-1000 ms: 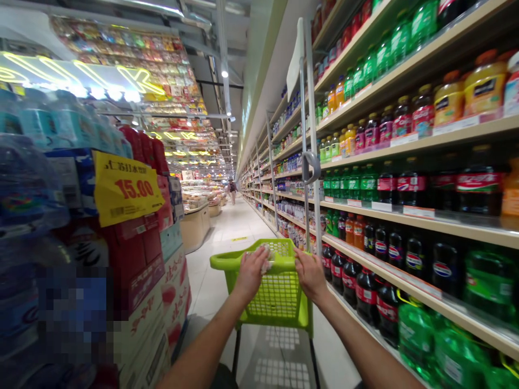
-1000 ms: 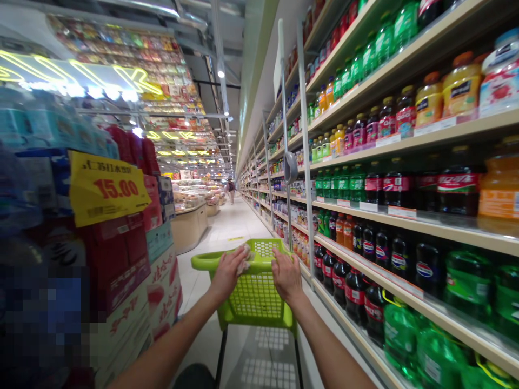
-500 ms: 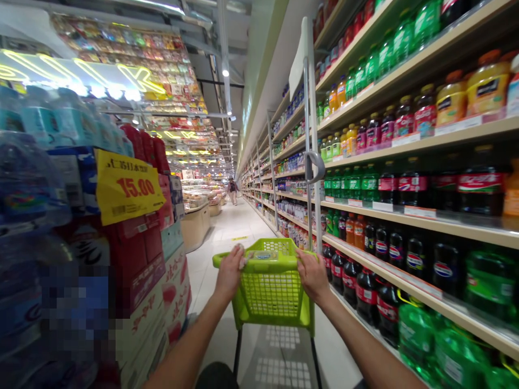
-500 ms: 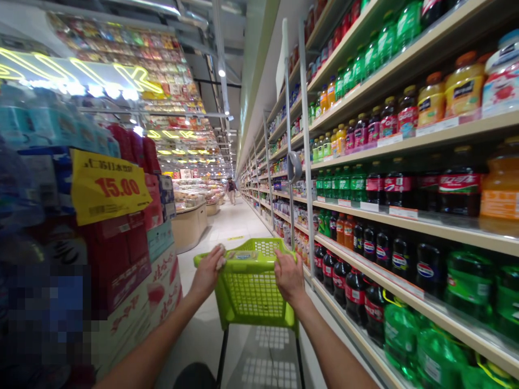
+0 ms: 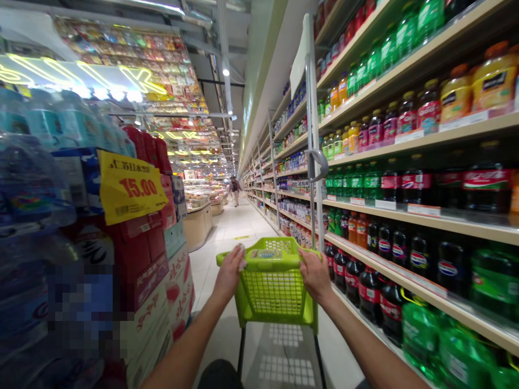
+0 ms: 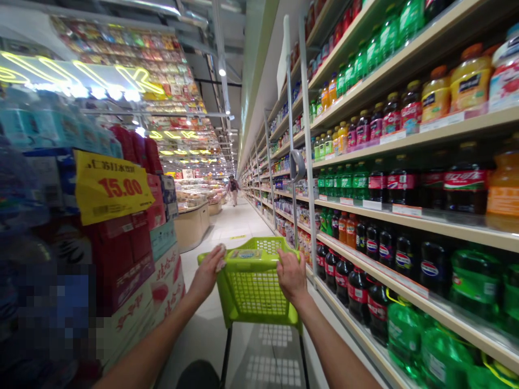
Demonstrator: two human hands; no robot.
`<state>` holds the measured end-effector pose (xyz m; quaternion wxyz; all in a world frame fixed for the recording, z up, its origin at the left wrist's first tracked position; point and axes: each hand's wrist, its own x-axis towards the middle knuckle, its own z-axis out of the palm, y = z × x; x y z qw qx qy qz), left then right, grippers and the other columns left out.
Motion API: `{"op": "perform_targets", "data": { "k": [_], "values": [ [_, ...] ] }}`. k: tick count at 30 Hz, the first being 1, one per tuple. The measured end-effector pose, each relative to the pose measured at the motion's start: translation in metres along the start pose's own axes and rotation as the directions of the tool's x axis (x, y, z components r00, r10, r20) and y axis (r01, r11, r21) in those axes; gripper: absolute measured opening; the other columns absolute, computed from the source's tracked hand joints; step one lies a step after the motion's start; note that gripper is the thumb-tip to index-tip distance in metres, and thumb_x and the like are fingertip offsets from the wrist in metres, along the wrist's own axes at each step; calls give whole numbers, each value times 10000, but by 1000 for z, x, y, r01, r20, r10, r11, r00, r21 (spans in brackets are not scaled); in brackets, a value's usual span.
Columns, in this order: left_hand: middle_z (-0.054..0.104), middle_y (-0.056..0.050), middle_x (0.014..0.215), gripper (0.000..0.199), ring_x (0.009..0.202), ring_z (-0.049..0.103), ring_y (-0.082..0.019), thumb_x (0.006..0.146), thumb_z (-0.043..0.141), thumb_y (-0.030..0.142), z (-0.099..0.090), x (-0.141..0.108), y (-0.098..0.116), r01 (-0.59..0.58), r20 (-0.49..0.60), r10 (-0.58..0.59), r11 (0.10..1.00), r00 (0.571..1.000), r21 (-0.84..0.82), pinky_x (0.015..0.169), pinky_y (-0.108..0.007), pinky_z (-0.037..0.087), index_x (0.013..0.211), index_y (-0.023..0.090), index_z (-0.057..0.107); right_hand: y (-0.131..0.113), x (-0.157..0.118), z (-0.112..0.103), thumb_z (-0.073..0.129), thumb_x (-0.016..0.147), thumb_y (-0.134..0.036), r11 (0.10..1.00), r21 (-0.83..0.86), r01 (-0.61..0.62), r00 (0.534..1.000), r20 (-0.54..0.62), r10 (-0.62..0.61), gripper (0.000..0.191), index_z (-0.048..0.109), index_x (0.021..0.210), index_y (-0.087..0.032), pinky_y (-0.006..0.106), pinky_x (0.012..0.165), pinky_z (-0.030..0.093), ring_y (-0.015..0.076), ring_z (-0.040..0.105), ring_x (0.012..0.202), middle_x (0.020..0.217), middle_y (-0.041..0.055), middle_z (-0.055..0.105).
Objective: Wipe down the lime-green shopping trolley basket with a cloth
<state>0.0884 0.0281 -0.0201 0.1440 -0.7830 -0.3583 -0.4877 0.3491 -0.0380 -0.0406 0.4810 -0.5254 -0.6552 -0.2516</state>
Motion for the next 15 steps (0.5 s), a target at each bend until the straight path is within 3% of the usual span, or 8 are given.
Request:
{"op": "perform_targets", "data": {
  "k": [2,4,6,8,10,12,15],
  "values": [
    [504,-91,1260,317,1178,447,-214,852,394,220,-7,-5,-12,130,-79,-128,991,989,23,978,-427,390,1132,187,538,-1,-1,2,321,868,-220,1000,-2,-9,1000,-17,8,327,499,1138,-175,463,976,206,205,520,965,1008,65,622],
    [502,-99,1260,316,1176,450,-212,856,383,208,2,-4,4,132,-87,-130,991,988,16,975,-425,395,1130,185,539,-3,-1,5,323,866,-226,1000,-7,-19,999,-34,19,337,485,1157,-177,472,978,200,205,523,950,994,65,621],
    [510,-97,1254,311,1172,456,-206,857,392,199,23,2,40,0,-24,-1,1000,1000,-21,973,-419,401,1131,188,540,-3,-2,6,320,865,-227,1000,-7,-10,999,-40,9,355,460,1189,-180,473,973,207,204,524,943,990,64,620],
    [508,-93,1258,325,1201,422,-200,860,392,187,43,11,77,-187,56,190,981,980,-58,991,-417,385,1160,184,518,0,-3,6,318,865,-225,1000,-6,17,999,-32,-17,368,441,1209,-182,466,964,224,203,525,945,996,65,620],
    [507,-103,1259,334,1216,401,-206,860,405,195,51,16,96,-276,88,280,959,956,-57,1005,-420,367,1177,166,505,4,-4,5,321,865,-227,999,-12,42,999,-20,-42,369,439,1211,-176,459,955,238,204,526,951,1002,72,619],
    [504,-96,1265,339,1210,409,-204,859,412,208,44,15,88,-271,97,273,962,957,-34,1003,-414,369,1185,177,499,8,-4,4,324,865,-229,998,-21,53,998,-15,-54,367,441,1209,-174,457,951,244,207,524,961,1014,79,616],
    [479,-113,1285,351,1195,428,-216,866,383,206,21,7,48,-150,61,148,988,987,23,976,-418,397,1201,173,484,8,-4,4,329,860,-230,999,-9,54,998,-22,-54,375,435,1218,-188,458,956,243,210,515,979,1033,75,609]
  ]
}}
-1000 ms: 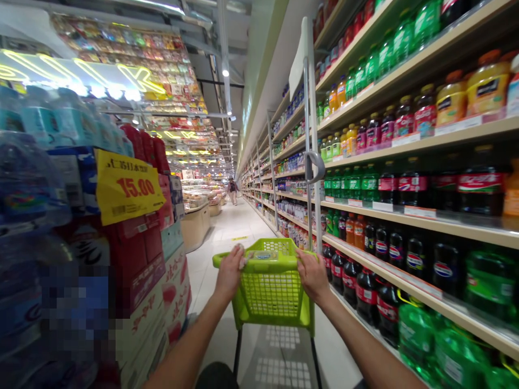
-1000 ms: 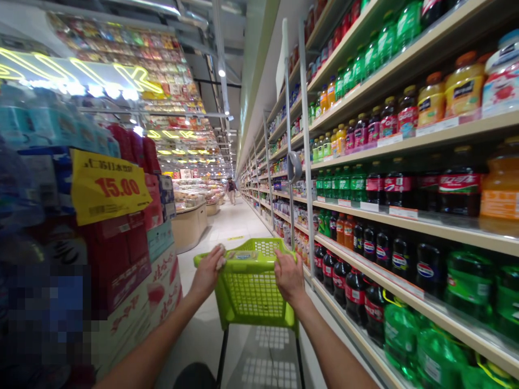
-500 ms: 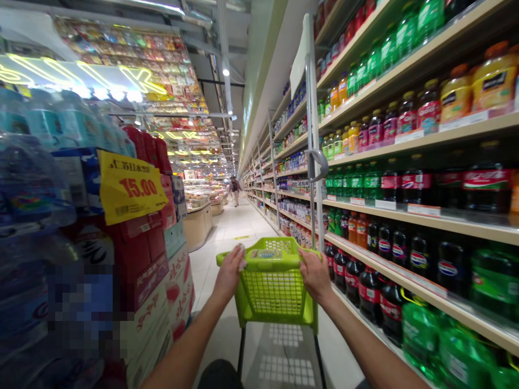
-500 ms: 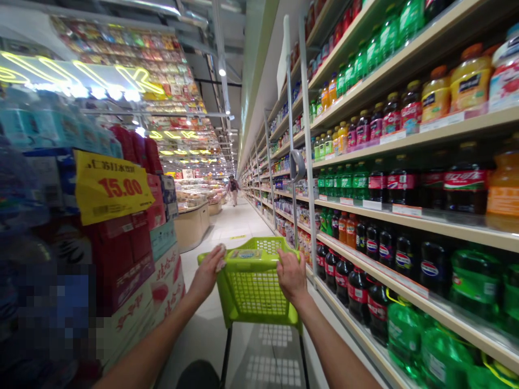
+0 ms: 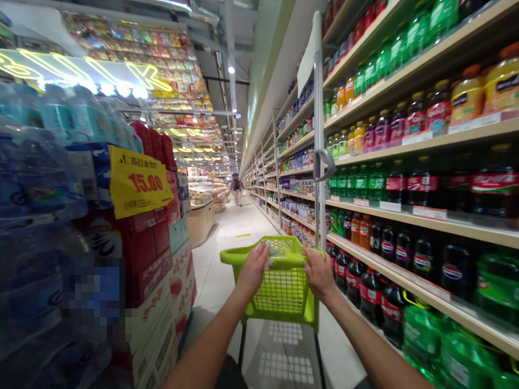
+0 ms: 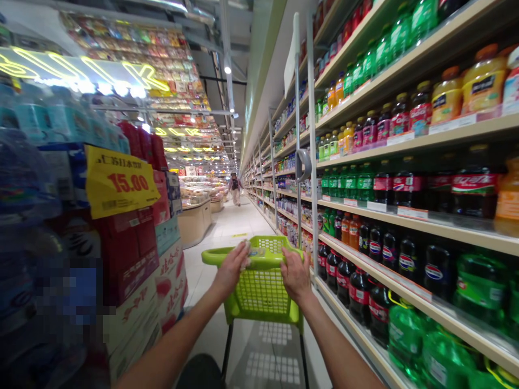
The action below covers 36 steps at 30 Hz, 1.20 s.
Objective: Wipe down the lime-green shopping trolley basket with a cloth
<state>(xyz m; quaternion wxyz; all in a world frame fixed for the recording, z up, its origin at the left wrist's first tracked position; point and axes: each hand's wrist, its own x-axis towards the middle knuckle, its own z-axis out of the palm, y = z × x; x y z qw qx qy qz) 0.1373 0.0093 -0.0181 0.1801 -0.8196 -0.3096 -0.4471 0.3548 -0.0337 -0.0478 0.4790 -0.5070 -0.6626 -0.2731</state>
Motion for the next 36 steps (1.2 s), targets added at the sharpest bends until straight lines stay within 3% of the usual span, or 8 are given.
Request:
{"op": "perform_targets", "data": {
  "k": [4,11,14,18,25,27,32,36],
  "values": [
    [492,-127,1264,347,1182,441,-228,864,366,179,-5,-7,-15,173,-116,-169,984,979,33,959,-436,408,1185,172,497,-7,1,2,321,864,-224,999,26,-41,999,-34,42,363,440,1205,-187,478,974,207,210,514,968,1013,67,611],
    [522,-91,1242,350,1233,375,-206,845,424,161,38,19,58,-148,20,148,988,989,-36,1003,-436,372,1188,185,488,1,1,-2,307,871,-240,999,48,-13,1000,4,13,363,438,1204,-181,443,959,238,205,514,995,1063,78,605],
    [497,-111,1267,354,1216,402,-208,856,404,178,23,13,34,-105,15,105,994,994,-35,999,-425,374,1203,169,477,5,2,-6,299,871,-250,998,60,-6,1000,15,5,366,441,1202,-189,439,957,234,205,514,991,1041,69,616],
    [487,-157,1263,348,1180,445,-229,870,336,174,7,10,5,180,-73,-181,983,981,-30,962,-438,403,1174,125,501,0,4,-6,287,870,-250,991,114,-71,997,3,71,381,421,1222,-196,442,965,225,200,515,971,1012,52,623],
    [532,-89,1232,345,1176,446,-178,827,431,129,38,34,70,-156,132,171,981,976,-117,983,-385,387,1157,191,509,4,4,-5,268,882,-278,984,148,-102,995,19,100,408,382,1261,-177,441,964,235,207,519,987,1031,60,632],
    [537,-78,1230,335,1170,453,-176,821,446,140,34,34,61,-122,120,138,984,983,-131,982,-383,389,1142,202,523,8,4,-8,268,884,-284,983,160,-90,996,42,85,416,372,1271,-176,430,950,258,209,518,985,1025,57,636],
    [541,-127,1213,313,1132,490,-228,832,390,145,7,26,5,209,-8,-211,973,977,-94,956,-449,402,1091,143,565,5,8,-12,253,883,-289,970,208,-123,992,31,119,432,357,1286,-173,429,924,288,215,530,953,986,53,645],
    [540,-122,1216,329,1144,478,-207,826,382,108,22,33,39,81,93,-70,990,993,-114,963,-406,401,1102,141,558,1,11,-9,243,880,-300,962,214,-172,981,-49,187,440,353,1284,-165,403,870,347,211,547,938,1020,73,629]
  ]
}}
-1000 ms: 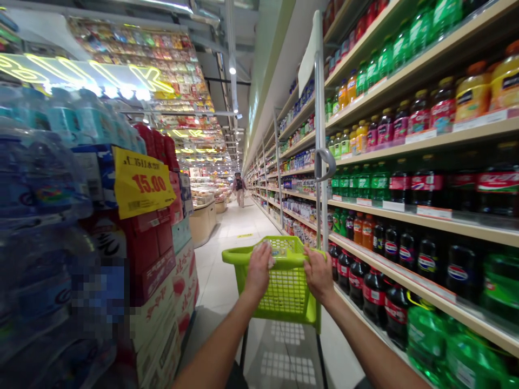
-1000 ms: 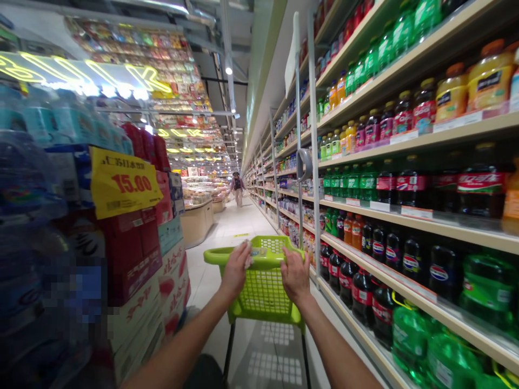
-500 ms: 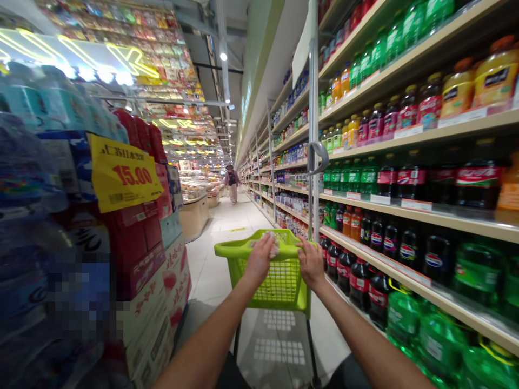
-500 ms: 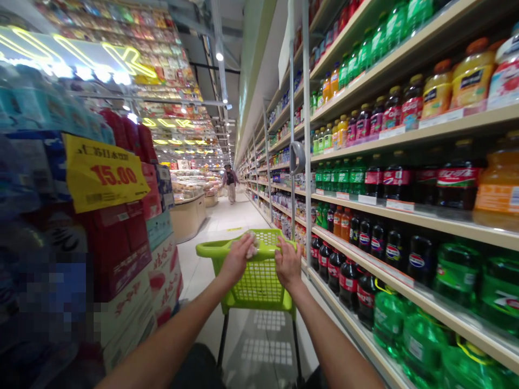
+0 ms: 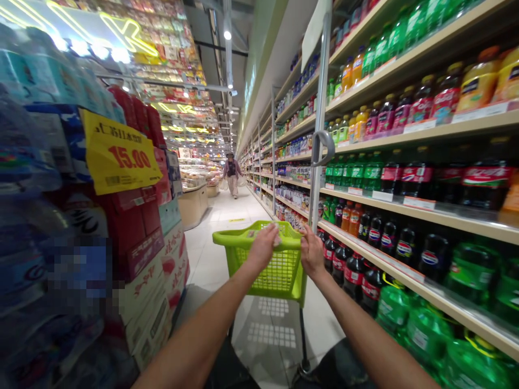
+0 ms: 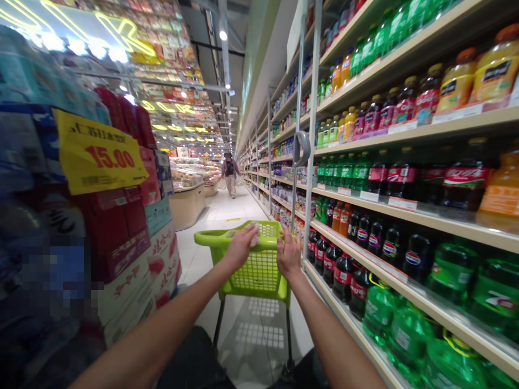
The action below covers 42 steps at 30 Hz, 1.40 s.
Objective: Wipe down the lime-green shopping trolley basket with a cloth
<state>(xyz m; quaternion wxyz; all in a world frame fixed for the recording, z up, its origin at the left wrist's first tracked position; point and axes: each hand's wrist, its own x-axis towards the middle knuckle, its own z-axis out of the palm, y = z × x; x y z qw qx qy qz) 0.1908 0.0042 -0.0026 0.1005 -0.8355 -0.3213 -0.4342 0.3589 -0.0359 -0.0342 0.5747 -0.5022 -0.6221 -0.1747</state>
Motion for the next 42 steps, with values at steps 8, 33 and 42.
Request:
{"op": "perform_targets", "data": {
  "k": [8,33,42],
  "values": [
    [507,-82,1264,315,1188,437,-176,850,410,177,0,-11,1,-162,36,160,986,986,47,991,-378,375,1143,183,523,9,-1,-4,252,877,-306,999,-28,41,999,6,-41,446,350,1287,-163,384,871,379,203,543,977,1074,86,605],
    [554,-69,1208,302,1145,470,-175,816,426,136,0,-5,9,-67,18,68,997,998,-38,995,-381,377,1072,188,578,-1,-2,-1,264,877,-285,997,-67,27,999,43,-24,389,425,1212,-170,402,921,285,190,553,947,992,70,638],
    [570,-89,1176,296,1127,487,-213,807,397,141,-37,-18,-55,247,-136,-242,969,961,18,983,-431,379,1016,170,605,5,-4,-4,263,883,-300,999,-53,10,998,67,-7,392,409,1229,-189,415,938,264,198,553,967,1001,67,643]
  ]
}}
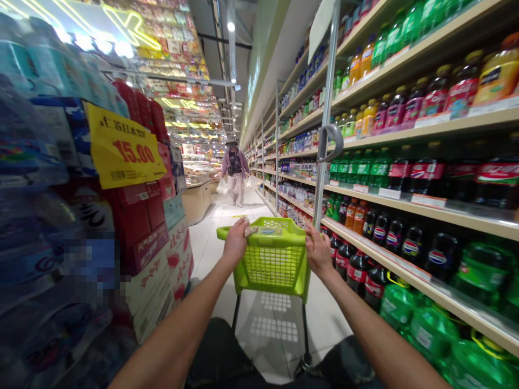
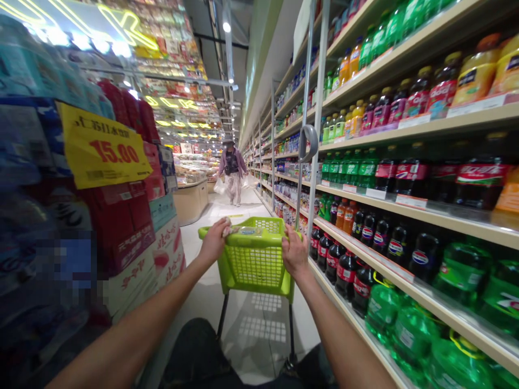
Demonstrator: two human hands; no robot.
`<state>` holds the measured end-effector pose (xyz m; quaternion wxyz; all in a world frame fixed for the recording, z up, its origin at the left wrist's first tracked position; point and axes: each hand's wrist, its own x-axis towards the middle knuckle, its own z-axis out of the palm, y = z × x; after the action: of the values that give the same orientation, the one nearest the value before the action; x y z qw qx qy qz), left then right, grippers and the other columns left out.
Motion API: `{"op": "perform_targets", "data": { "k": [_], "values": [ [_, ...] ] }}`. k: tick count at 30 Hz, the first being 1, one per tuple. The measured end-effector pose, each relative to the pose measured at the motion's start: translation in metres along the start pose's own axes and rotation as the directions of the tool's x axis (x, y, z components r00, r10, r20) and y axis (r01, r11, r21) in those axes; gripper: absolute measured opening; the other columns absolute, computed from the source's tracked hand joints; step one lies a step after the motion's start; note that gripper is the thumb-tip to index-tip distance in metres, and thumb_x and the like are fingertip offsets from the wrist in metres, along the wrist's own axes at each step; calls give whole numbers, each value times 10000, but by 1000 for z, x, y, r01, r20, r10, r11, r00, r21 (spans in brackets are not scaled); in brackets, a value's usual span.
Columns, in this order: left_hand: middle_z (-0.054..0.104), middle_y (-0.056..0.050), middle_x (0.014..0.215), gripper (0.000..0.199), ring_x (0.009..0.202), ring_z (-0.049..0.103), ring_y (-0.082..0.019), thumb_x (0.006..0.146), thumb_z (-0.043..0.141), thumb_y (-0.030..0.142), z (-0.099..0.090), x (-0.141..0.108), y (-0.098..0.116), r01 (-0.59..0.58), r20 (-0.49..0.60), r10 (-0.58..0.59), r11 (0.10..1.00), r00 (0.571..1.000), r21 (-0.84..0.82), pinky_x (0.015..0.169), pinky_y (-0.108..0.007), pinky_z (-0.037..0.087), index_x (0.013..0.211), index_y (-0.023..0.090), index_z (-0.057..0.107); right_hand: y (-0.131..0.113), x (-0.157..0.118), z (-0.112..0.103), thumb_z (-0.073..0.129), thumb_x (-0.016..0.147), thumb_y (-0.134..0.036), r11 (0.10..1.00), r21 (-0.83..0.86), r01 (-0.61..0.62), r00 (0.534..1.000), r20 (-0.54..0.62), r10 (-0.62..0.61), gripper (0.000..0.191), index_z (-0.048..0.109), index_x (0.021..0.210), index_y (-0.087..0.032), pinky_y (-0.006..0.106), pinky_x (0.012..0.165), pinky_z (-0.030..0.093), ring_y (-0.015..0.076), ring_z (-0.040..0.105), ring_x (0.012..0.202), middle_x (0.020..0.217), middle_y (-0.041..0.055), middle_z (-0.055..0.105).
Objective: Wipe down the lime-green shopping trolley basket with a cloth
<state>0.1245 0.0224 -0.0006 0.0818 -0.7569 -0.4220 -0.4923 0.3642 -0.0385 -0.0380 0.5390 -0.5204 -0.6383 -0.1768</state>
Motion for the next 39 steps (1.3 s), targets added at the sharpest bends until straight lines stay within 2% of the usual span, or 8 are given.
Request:
{"op": "perform_targets", "data": {
  "k": [4,8,16,19,23,31,37,39],
  "values": [
    [556,-91,1200,298,1136,481,-185,811,411,113,24,-4,46,-178,104,181,983,978,-31,986,-372,382,1044,165,589,-4,-1,3,250,883,-308,1000,19,-5,999,-35,6,400,409,1224,-173,418,930,280,199,553,971,1001,79,639],
    [557,-66,1202,275,1166,451,-179,816,446,138,51,-9,94,-464,219,468,883,856,-73,1017,-364,344,1057,177,573,0,1,0,247,880,-303,1000,10,18,999,-44,-18,406,393,1238,-178,423,916,302,197,565,961,1013,76,637],
    [524,-140,1222,351,1148,469,-241,820,353,95,4,-4,11,-99,32,98,994,995,39,967,-466,386,1109,124,550,-1,1,0,262,877,-273,1000,-17,10,1000,-29,-10,411,382,1257,-174,439,938,276,199,560,967,993,69,648],
    [542,-93,1215,320,1137,481,-198,812,413,106,22,-5,38,-188,103,187,982,977,5,977,-397,392,1086,171,568,-7,2,2,253,883,-291,1000,-14,-7,999,-49,6,406,400,1241,-170,429,932,282,200,557,963,984,71,645],
    [544,-65,1223,298,1178,441,-178,827,430,138,48,-5,81,-425,214,428,903,878,-62,1017,-382,345,1093,181,555,-4,4,0,243,889,-310,1000,-9,-15,1000,-16,15,403,397,1237,-176,435,938,272,195,568,948,1000,65,642],
    [523,-131,1230,326,1151,466,-235,847,346,150,-6,-7,-3,-83,38,80,994,996,69,961,-462,389,1093,137,559,-2,4,-1,268,884,-293,1000,-31,1,1000,14,-1,401,400,1242,-167,446,961,240,197,566,964,1000,69,649],
    [520,-68,1252,307,1217,397,-188,848,425,192,33,-13,55,-351,156,351,936,923,-30,1026,-400,335,1134,187,537,-12,2,3,289,871,-268,992,-88,89,996,22,-88,389,444,1213,-166,439,956,241,197,563,948,998,74,650],
    [518,-62,1255,304,1226,385,-182,848,435,203,33,-14,52,-391,162,393,919,905,-47,1031,-392,330,1133,193,537,-8,0,2,294,872,-265,987,-106,117,993,45,-113,375,454,1202,-186,439,968,225,193,559,959,1008,66,648]
  ]
}}
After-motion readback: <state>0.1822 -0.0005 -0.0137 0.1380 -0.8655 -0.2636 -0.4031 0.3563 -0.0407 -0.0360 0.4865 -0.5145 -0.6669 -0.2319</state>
